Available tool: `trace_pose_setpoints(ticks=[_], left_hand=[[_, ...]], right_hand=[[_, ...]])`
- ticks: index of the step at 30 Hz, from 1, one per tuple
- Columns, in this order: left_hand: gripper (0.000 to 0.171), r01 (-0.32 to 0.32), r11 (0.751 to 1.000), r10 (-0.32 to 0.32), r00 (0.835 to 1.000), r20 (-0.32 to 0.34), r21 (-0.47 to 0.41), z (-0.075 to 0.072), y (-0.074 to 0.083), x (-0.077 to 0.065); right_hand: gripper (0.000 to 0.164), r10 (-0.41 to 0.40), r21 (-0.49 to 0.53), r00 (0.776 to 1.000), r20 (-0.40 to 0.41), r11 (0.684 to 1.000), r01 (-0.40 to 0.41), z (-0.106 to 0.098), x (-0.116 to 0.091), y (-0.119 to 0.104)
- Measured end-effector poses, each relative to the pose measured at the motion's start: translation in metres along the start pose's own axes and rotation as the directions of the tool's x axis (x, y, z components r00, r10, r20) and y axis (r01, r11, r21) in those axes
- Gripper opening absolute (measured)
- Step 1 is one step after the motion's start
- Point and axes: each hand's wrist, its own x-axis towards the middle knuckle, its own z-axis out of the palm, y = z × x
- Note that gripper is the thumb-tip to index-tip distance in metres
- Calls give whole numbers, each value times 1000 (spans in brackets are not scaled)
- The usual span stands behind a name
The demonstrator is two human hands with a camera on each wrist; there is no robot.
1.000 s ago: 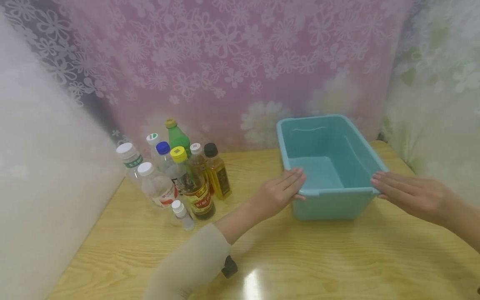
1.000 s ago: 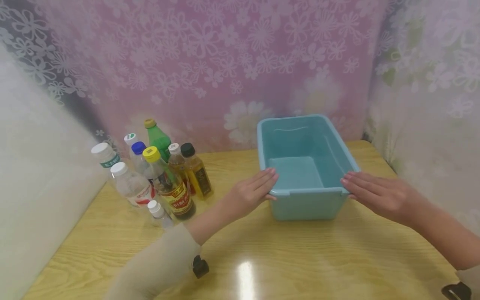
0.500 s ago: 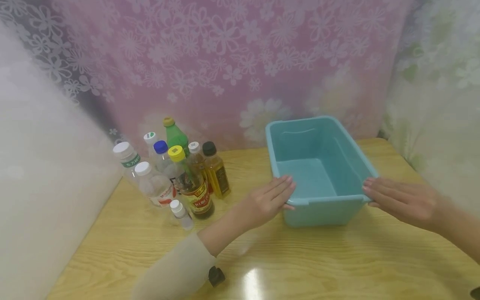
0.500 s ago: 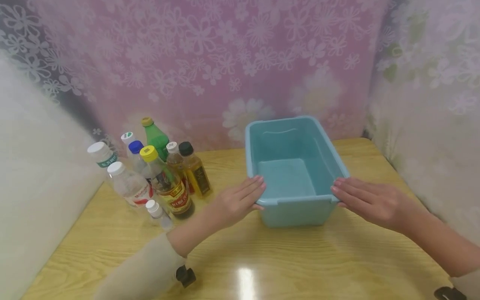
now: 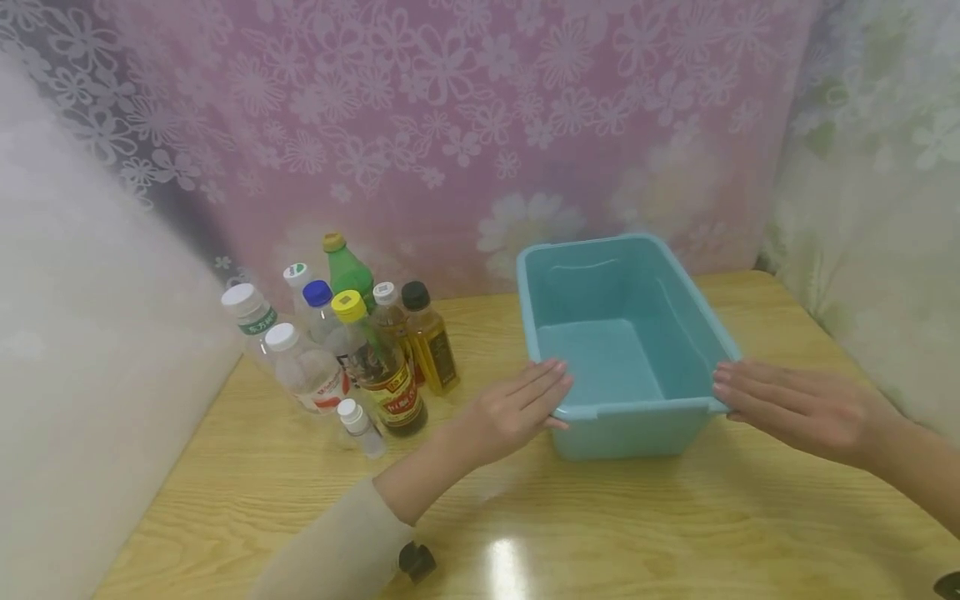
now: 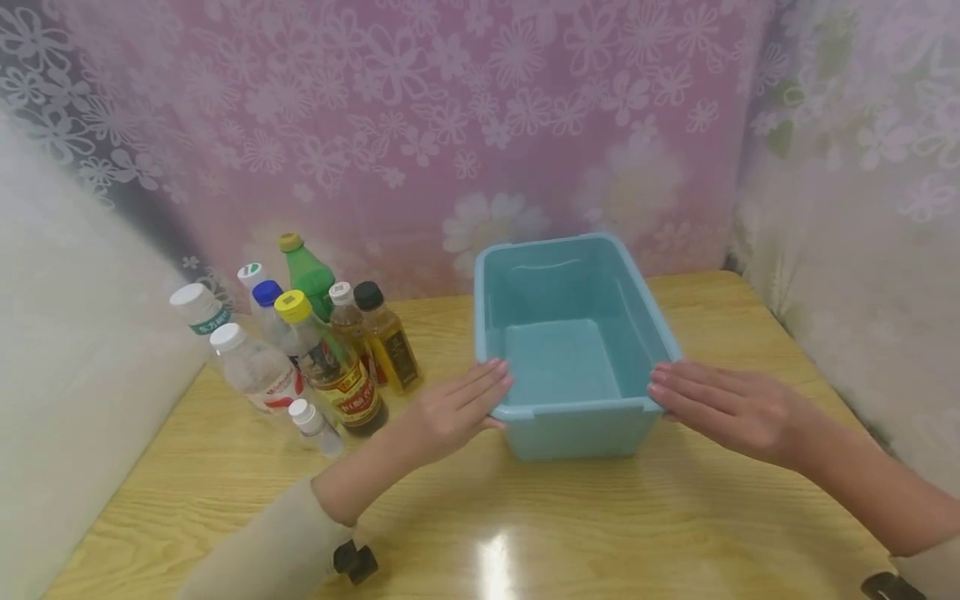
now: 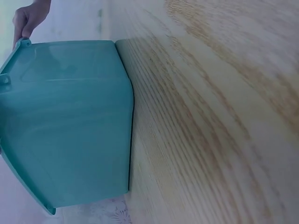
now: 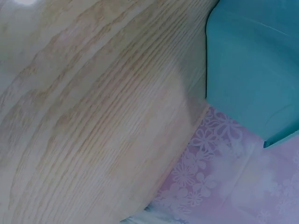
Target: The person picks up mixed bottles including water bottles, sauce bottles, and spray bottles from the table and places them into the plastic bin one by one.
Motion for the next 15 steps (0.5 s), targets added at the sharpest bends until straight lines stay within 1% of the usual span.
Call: trace_pose_setpoints(ticks=[2, 4, 6, 9, 11, 13, 15], left_hand=[[42, -2, 1000, 2, 1000, 0, 8, -3, 0, -2], [43, 0, 1000, 0, 1000, 6, 8, -5, 0, -4], [44, -2, 1000, 2, 1000, 6, 1, -7, 0, -6], [45, -3, 1000, 4, 1000, 14, -30, -12, 1, -10], [45, -1, 999, 2, 1000, 21, -47, -16, 3, -13], [45, 6, 998, -5, 1000, 25, -61, -19, 4, -16], [43, 7, 998, -5, 1000, 21, -57, -22, 4, -18]], right_hand=[[30, -6, 55, 1000, 22, 998, 5, 0, -3, 0], [31, -10, 91, 998, 64, 996, 4, -1, -7, 0], [31, -21, 142, 997, 68, 990, 12, 0, -10, 0], [32, -40, 180, 996, 75, 983, 26, 0, -11, -1], [31, -53, 198, 997, 56, 979, 41, 1, -8, -3], [31, -53, 184, 997, 63, 982, 40, 0, -1, -6], [31, -59, 179, 996, 64, 983, 46, 0, 8, -7]])
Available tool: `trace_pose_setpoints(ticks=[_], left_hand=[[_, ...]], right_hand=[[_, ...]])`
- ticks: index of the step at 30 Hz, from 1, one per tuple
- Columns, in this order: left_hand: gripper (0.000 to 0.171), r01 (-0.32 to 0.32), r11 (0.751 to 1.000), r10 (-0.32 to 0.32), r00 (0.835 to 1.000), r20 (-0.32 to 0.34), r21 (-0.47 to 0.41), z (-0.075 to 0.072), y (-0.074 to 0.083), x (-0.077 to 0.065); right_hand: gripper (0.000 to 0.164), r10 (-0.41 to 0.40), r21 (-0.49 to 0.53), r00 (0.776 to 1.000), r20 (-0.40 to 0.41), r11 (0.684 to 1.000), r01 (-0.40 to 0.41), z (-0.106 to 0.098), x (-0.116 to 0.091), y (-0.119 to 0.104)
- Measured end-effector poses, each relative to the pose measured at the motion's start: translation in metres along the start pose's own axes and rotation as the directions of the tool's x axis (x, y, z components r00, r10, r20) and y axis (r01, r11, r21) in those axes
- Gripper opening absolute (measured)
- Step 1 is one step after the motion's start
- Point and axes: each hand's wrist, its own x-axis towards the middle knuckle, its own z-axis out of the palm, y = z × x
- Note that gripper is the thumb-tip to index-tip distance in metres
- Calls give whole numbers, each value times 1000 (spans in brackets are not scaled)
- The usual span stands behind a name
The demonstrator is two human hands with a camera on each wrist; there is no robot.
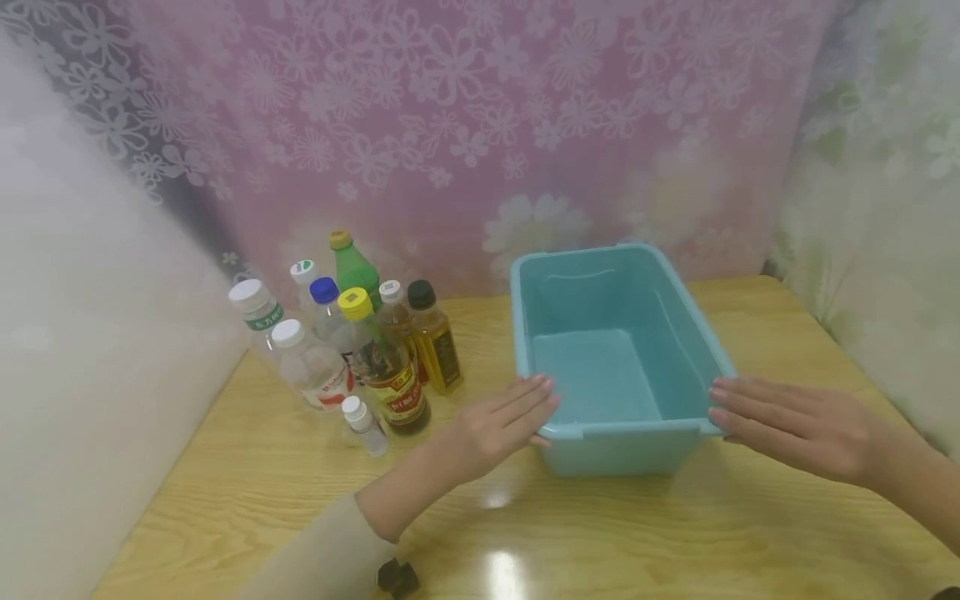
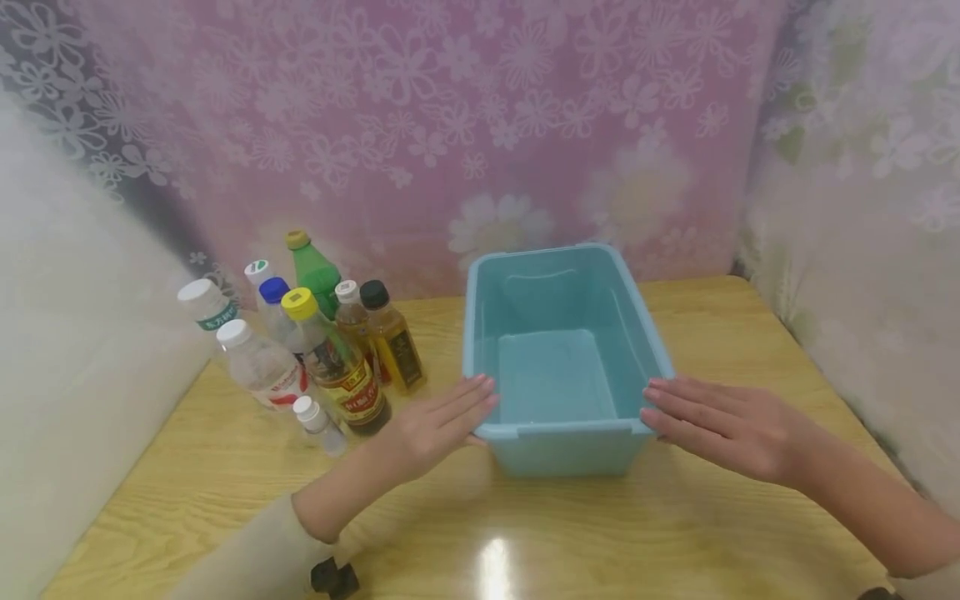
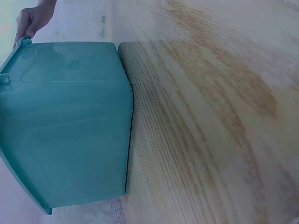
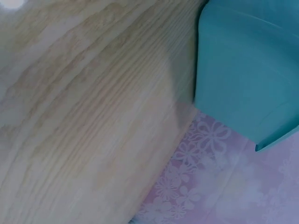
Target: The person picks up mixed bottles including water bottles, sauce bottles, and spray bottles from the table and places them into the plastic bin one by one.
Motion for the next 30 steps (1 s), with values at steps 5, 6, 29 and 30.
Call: trace_pose_setpoints(ticks=[5, 6, 29, 30], left_hand=[[46, -33, 999, 33, 999, -19, 26, -7, 1, -6], [47, -42, 999, 42, 999, -20, 33, -9, 1, -7], [46, -137, 987, 146, 983, -108, 89, -30, -6, -24], [45, -141, 986, 150, 982, -111, 88, -31, -6, -24]], right_hand=[[30, -28, -21, 1000, -11, 999, 28, 3, 16, -2], [30, -34, -16, 999, -15, 999, 34, 4, 17, -2], [31, -105, 99, 985, -136, 988, 119, 33, 31, -6], [31, -109, 100, 984, -141, 987, 124, 34, 31, -6]])
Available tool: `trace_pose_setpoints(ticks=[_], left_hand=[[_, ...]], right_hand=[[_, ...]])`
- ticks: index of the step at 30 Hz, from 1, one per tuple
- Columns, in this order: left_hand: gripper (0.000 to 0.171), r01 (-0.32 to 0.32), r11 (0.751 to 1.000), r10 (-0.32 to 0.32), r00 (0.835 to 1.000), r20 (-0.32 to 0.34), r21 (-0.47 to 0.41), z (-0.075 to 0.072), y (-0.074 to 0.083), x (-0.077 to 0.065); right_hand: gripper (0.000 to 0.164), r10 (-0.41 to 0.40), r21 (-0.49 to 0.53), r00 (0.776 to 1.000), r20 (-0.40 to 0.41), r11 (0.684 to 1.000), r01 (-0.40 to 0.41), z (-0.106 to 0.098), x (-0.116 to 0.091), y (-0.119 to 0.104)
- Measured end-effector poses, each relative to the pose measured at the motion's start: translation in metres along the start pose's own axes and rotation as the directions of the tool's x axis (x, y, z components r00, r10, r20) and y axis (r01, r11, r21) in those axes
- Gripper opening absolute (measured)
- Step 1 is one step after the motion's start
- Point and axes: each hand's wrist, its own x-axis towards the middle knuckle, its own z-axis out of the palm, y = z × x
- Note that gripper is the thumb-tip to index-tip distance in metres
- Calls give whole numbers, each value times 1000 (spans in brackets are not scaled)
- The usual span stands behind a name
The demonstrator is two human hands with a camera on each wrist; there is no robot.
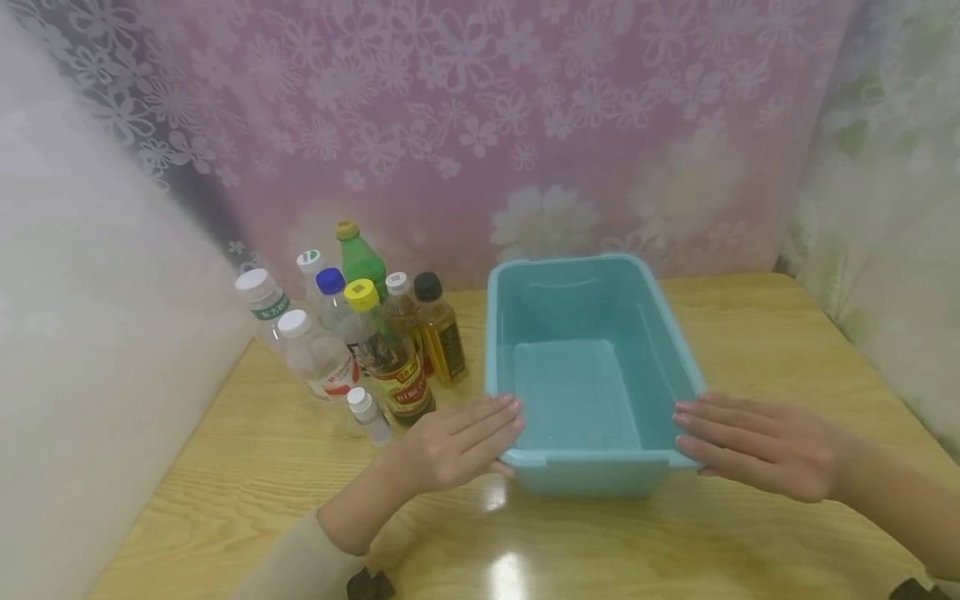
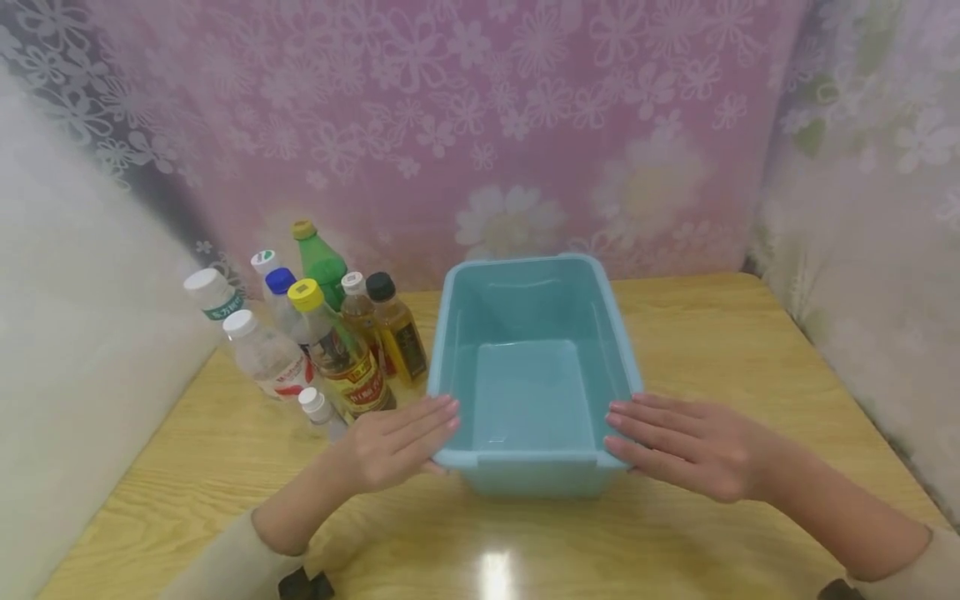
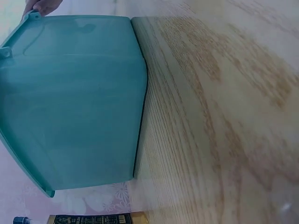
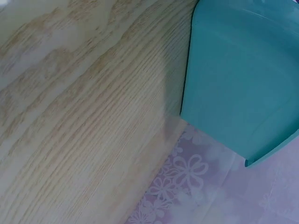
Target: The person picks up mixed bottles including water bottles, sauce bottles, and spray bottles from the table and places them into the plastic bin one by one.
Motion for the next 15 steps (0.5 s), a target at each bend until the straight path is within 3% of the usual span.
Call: trace_pose_setpoints(ticks=[11, 15], left_hand=[[50, -32, 999, 32, 999, -33, 0, -10, -1, -3], [50, -16, 999, 15, 999, -39, -32, -10, -1, -6]], right_hand=[[32, 8, 7, 1000, -7, 1000, -8, 6, 0, -2], [31, 14, 14, 1000, -9, 1000, -14, 7, 0, -2]])
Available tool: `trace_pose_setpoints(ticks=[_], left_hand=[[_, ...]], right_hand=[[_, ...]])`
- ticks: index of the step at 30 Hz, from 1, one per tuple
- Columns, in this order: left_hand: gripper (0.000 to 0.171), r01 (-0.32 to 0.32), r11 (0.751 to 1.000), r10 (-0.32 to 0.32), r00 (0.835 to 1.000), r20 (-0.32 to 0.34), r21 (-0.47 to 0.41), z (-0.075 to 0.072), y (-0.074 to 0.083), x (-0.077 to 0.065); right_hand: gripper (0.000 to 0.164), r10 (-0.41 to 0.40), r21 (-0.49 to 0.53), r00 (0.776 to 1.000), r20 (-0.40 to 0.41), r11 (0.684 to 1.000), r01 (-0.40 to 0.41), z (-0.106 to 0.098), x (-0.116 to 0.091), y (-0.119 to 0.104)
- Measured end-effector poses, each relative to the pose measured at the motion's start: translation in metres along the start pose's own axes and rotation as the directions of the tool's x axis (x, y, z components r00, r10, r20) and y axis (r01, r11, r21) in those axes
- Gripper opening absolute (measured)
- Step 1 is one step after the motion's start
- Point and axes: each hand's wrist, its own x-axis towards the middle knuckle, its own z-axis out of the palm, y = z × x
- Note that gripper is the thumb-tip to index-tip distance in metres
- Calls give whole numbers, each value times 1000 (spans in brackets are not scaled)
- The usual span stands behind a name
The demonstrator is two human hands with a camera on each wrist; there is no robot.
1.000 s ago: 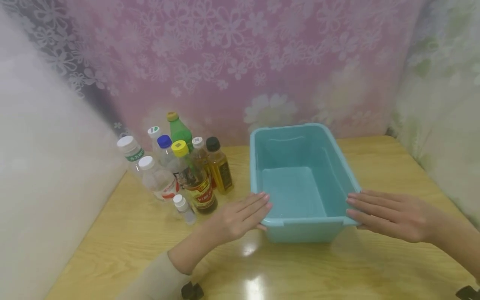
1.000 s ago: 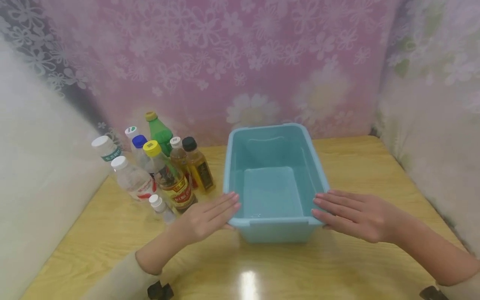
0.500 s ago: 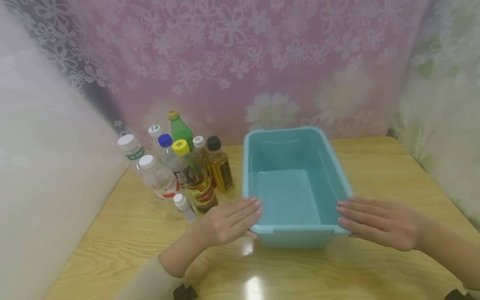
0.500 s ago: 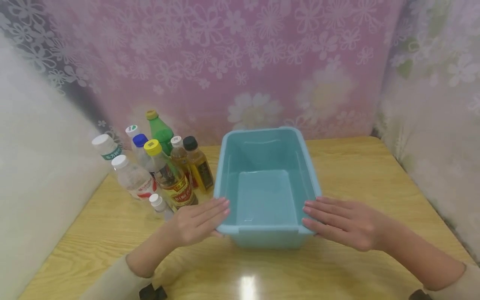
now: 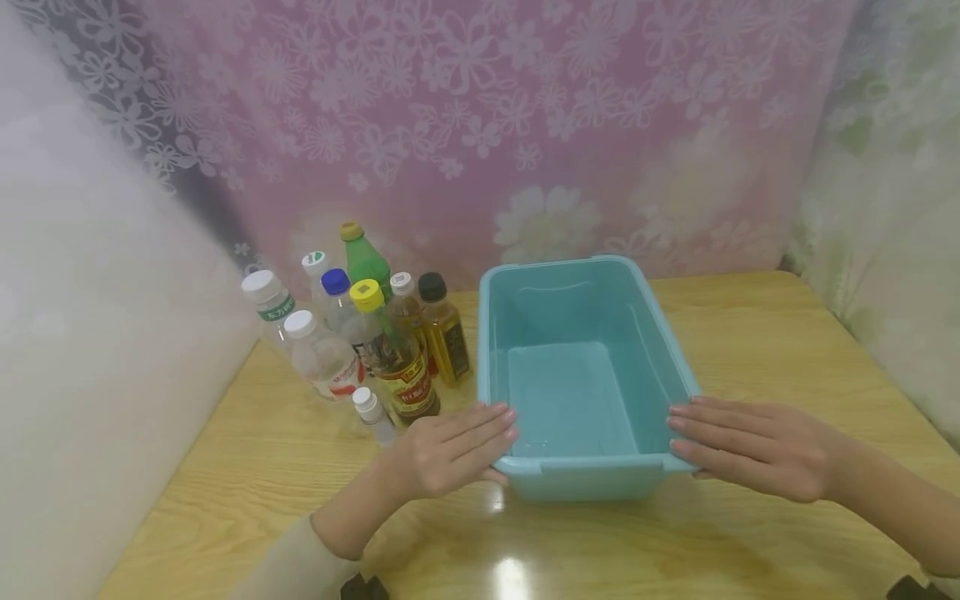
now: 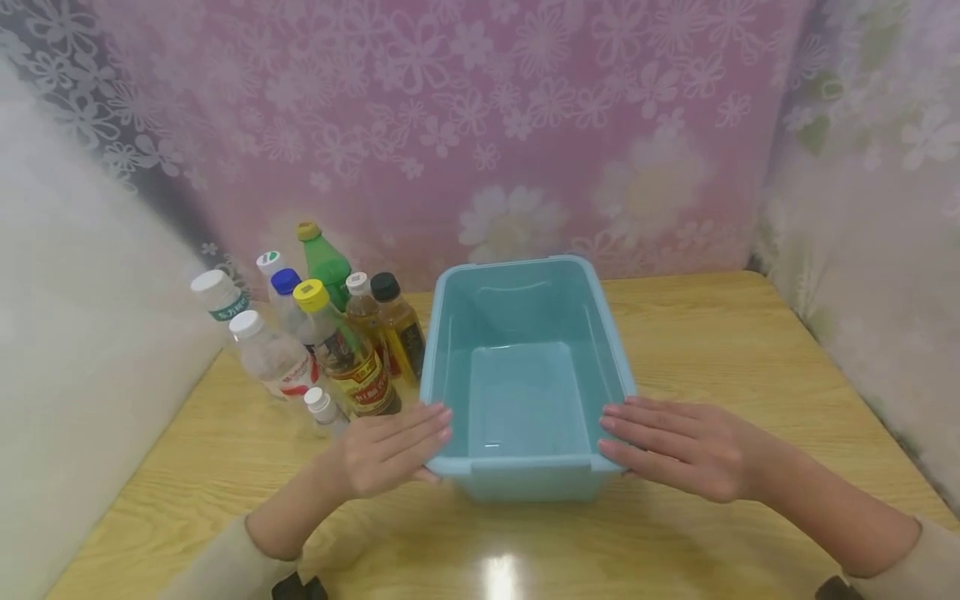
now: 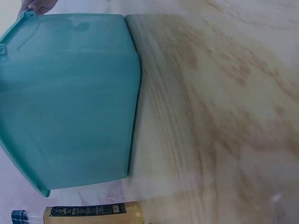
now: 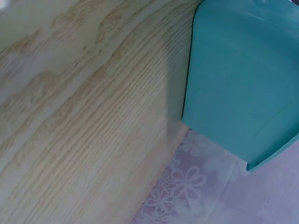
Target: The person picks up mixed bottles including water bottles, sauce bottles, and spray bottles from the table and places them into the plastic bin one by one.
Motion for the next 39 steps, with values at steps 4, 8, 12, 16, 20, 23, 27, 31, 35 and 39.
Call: trace_pose_setpoints(ticks=[4, 8, 12, 16, 20, 23, 27, 31, 35, 39], left_hand=[[46, 82, 991, -85, 996, -24, -108, 0, 3, -8], [40, 188, 954, -211, 975, -77, -235, -1, 7, -19], [36, 270, 926, -313, 940, -135, -264, -3, 9, -32], [37, 334, 897, -390, 907, -160, -291, -10, 10, -41], [39, 390, 858, -461, 872, -165, -334, -20, 9, -47], [37, 430, 841, -506, 841, -192, -329, -28, 8, -51], [33, 530, 798, -594, 771, -228, -286, -36, 8, -61], [34, 656, 718, -696, 686, -210, -234, -44, 11, -72], [38, 749, 639, -768, 608, -202, -175, -49, 13, -81], [39, 802, 586, -802, 554, -222, -115, -50, 13, -86]], right_hand=[[31, 6, 4, 1000, 6, 1000, -6, 1, 2, 0], [31, 2, 8, 1000, 6, 1000, -2, 1, 3, 0], [31, 7, 16, 1000, 5, 1000, -7, 1, 3, 0], [31, 16, 16, 1000, 6, 1000, -16, 1, 1, -1], [31, 19, 7, 1000, 9, 1000, -19, 1, 2, -1], [31, 15, 1, 1000, 7, 1000, -15, 2, 3, 0], [31, 10, -4, 1000, 5, 1000, -10, 3, 3, 0], [30, 7, -6, 1000, -1, 1000, -7, 3, 3, 0], [29, 4, -3, 1000, -16, 1000, -4, 4, 3, 0], [29, 4, 3, 1000, -29, 1000, -4, 6, 3, 0]])
